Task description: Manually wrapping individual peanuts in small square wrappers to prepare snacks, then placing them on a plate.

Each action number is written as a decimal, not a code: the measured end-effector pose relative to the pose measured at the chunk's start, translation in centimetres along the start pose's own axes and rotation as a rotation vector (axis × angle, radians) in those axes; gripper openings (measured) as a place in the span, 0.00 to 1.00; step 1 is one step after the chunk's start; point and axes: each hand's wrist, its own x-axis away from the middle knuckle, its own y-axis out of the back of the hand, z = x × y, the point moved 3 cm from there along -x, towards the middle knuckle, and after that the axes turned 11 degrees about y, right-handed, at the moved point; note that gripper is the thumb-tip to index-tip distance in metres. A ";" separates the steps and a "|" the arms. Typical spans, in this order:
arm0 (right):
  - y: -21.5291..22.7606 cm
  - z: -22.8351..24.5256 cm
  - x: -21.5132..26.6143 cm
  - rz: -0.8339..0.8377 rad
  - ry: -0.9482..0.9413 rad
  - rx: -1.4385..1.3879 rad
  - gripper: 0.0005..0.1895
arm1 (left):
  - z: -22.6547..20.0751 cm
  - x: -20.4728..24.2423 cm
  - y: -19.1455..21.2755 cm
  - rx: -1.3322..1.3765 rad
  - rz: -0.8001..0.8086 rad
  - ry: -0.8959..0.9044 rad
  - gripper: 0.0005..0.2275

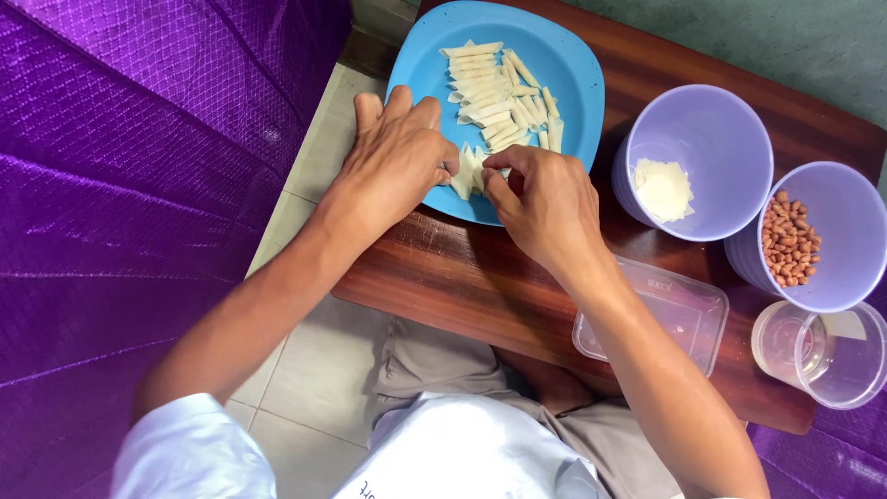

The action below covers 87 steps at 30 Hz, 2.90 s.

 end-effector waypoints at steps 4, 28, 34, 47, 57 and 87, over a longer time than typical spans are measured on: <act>0.5 -0.1 0.3 -0.008 -0.003 -0.008 0.07 | -0.2 -0.9 0.3 -0.034 0.043 -0.031 0.02; 6.8 -2.2 17.7 -0.448 -0.130 -0.361 0.11 | -15.0 3.4 3.2 0.420 -0.051 -0.160 0.06; 9.3 -7.0 23.7 -0.569 -0.240 -0.286 0.06 | -22.9 2.0 -2.2 0.218 -0.135 -0.380 0.05; 7.4 -11.6 27.4 -0.646 0.023 -0.122 0.07 | -25.0 5.4 -10.5 0.026 -0.022 -0.401 0.08; 6.3 -11.6 25.2 -0.548 0.172 0.118 0.12 | -25.2 5.9 -9.6 0.053 -0.074 -0.390 0.07; 5.5 -12.0 24.4 -0.524 0.188 0.254 0.01 | -23.8 5.1 -10.1 0.172 0.136 -0.337 0.06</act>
